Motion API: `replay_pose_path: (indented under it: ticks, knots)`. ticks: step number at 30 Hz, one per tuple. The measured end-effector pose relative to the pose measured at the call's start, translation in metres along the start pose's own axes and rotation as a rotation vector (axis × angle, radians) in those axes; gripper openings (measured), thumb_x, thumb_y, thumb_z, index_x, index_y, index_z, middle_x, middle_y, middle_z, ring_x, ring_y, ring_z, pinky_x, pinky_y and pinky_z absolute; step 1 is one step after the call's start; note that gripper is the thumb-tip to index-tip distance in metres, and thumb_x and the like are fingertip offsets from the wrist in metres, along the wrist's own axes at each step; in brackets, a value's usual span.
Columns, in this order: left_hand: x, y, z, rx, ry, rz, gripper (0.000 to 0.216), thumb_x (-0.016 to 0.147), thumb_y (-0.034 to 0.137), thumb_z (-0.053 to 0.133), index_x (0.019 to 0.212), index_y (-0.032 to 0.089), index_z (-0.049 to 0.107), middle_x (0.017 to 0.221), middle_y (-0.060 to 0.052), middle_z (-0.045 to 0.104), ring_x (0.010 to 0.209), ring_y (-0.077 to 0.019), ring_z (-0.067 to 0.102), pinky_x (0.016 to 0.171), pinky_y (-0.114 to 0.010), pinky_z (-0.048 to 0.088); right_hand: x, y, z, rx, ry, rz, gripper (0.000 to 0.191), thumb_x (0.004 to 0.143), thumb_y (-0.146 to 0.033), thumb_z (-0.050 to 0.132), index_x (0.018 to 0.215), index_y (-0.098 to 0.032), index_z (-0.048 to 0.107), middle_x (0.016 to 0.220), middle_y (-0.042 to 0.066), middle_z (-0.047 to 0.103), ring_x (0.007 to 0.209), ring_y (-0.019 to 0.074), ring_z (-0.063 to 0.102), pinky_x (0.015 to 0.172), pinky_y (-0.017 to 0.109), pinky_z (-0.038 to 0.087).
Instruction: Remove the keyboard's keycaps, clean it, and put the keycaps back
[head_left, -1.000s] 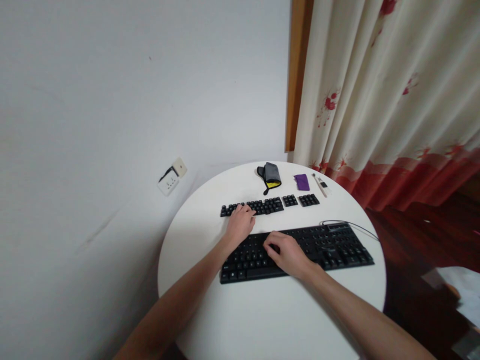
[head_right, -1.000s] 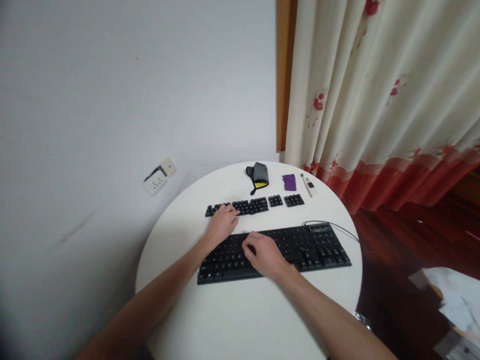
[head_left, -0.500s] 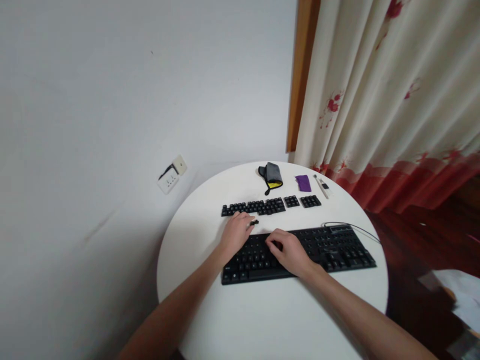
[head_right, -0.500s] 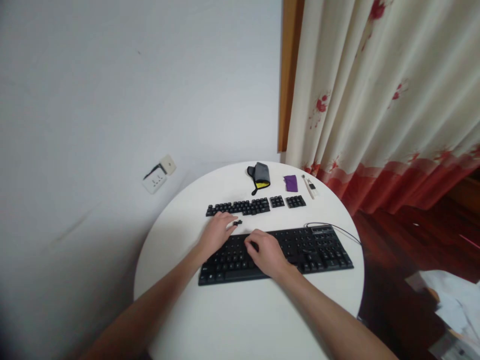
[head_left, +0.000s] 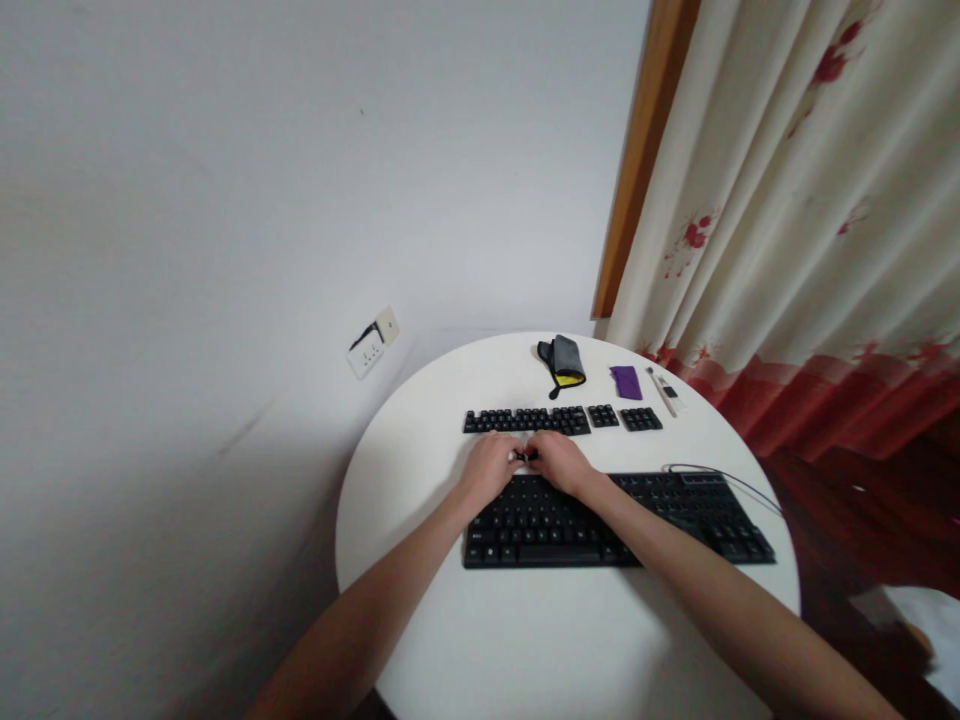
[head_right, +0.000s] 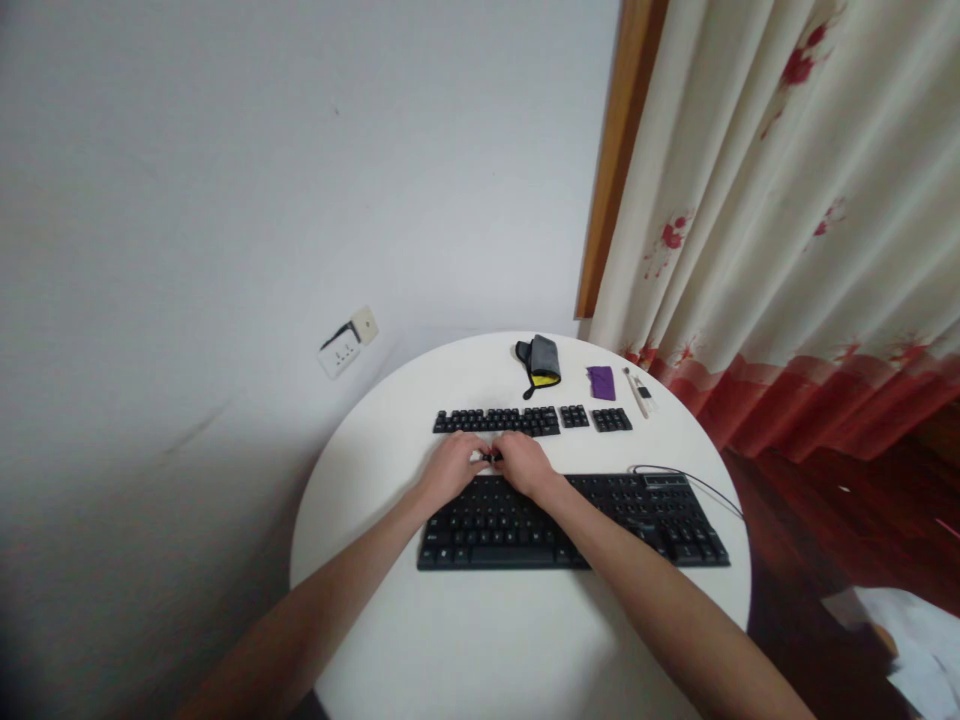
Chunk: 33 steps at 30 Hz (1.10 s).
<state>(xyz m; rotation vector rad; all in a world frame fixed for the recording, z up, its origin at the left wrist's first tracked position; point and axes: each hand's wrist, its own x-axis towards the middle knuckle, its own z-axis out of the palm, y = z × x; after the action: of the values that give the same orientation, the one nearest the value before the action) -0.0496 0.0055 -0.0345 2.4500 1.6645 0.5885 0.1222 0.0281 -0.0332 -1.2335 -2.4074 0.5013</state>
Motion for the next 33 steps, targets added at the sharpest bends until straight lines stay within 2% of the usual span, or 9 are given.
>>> replay_pose_path:
  ticks: [3,5,8,10,12,16,22,28,33]
  knots:
    - [-0.002,-0.001,-0.003,-0.053,0.018,-0.002,0.014,0.076,0.020,0.075,0.090,0.022,0.074,0.091,-0.003,0.073,0.093,-0.0222,0.063,0.088,-0.034,0.045,-0.001,0.001,-0.003,0.071,0.018,0.007,0.013,0.079,-0.008,0.063,0.086,-0.017,0.069,0.088,0.007,0.071,0.087,0.0206,0.066,0.081,0.030,0.047]
    - [-0.004,0.002,-0.007,-0.117,0.038,-0.005,0.013,0.077,0.021,0.075,0.089,0.022,0.074,0.091,-0.002,0.074,0.090,-0.0210,0.064,0.085,-0.032,0.046,-0.009,0.001,-0.010,0.306,0.038,0.055,0.012,0.084,-0.014,0.058,0.092,-0.016,0.067,0.081,0.006,0.071,0.076,0.0174,0.067,0.073,0.029,0.049]
    - [-0.007,0.010,-0.016,-0.233,0.069,-0.001,0.013,0.077,0.025,0.075,0.090,0.023,0.074,0.089,-0.001,0.074,0.083,-0.0191,0.064,0.080,-0.029,0.046,-0.027,0.001,-0.024,0.821,0.047,0.191,0.018,0.086,-0.031,0.058,0.093,-0.015,0.063,0.076,0.004,0.071,0.066,0.0152,0.065,0.062,0.027,0.051]
    - [-0.008,0.017,-0.021,-0.302,0.074,0.018,0.012,0.078,0.026,0.074,0.089,0.023,0.074,0.088,-0.001,0.074,0.080,-0.0179,0.063,0.077,-0.028,0.046,-0.040,0.001,-0.033,1.042,0.060,0.254,0.026,0.082,-0.040,0.062,0.092,-0.015,0.063,0.080,0.005,0.072,0.067,0.0147,0.065,0.063,0.028,0.051]
    - [-0.010,0.024,-0.025,-0.361,0.078,0.044,0.011,0.079,0.026,0.073,0.090,0.023,0.075,0.087,-0.001,0.074,0.078,-0.0171,0.063,0.076,-0.028,0.047,-0.052,-0.001,-0.039,1.134,0.093,0.280,0.032,0.077,-0.042,0.068,0.093,-0.015,0.065,0.083,0.005,0.072,0.070,0.0144,0.065,0.068,0.029,0.052]
    - [-0.017,0.041,-0.031,-0.467,0.073,0.080,0.011,0.079,0.023,0.072,0.090,0.024,0.075,0.091,-0.001,0.073,0.084,-0.0163,0.063,0.080,-0.028,0.047,-0.070,0.000,-0.043,1.013,0.191,0.294,0.039,0.068,-0.036,0.077,0.097,-0.014,0.065,0.078,0.003,0.071,0.070,0.0154,0.065,0.073,0.031,0.051]
    - [-0.040,0.063,-0.028,-0.484,-0.060,0.052,0.017,0.078,0.020,0.070,0.094,0.025,0.075,0.095,0.000,0.074,0.082,-0.0171,0.062,0.079,-0.029,0.049,-0.094,0.006,-0.033,0.829,0.243,0.247,0.026,0.080,-0.032,0.064,0.101,-0.018,0.056,0.078,0.002,0.069,0.073,0.0178,0.067,0.071,0.031,0.052]
    - [-0.049,0.065,-0.015,-0.413,-0.147,0.087,0.010,0.079,0.022,0.071,0.087,0.026,0.076,0.092,0.002,0.075,0.078,-0.0161,0.062,0.080,-0.031,0.046,-0.108,0.004,-0.026,0.632,0.260,0.193,0.013,0.082,-0.025,0.064,0.092,-0.018,0.066,0.085,0.004,0.068,0.077,0.0174,0.063,0.073,0.030,0.050]
    - [-0.048,0.061,-0.009,-0.387,-0.160,0.134,0.010,0.084,0.024,0.067,0.080,0.025,0.075,0.091,0.000,0.075,0.082,-0.0167,0.065,0.086,-0.034,0.042,-0.113,-0.001,-0.027,0.559,0.196,0.110,0.015,0.079,-0.014,0.064,0.091,-0.019,0.073,0.088,0.005,0.065,0.077,0.0165,0.060,0.070,0.029,0.048]
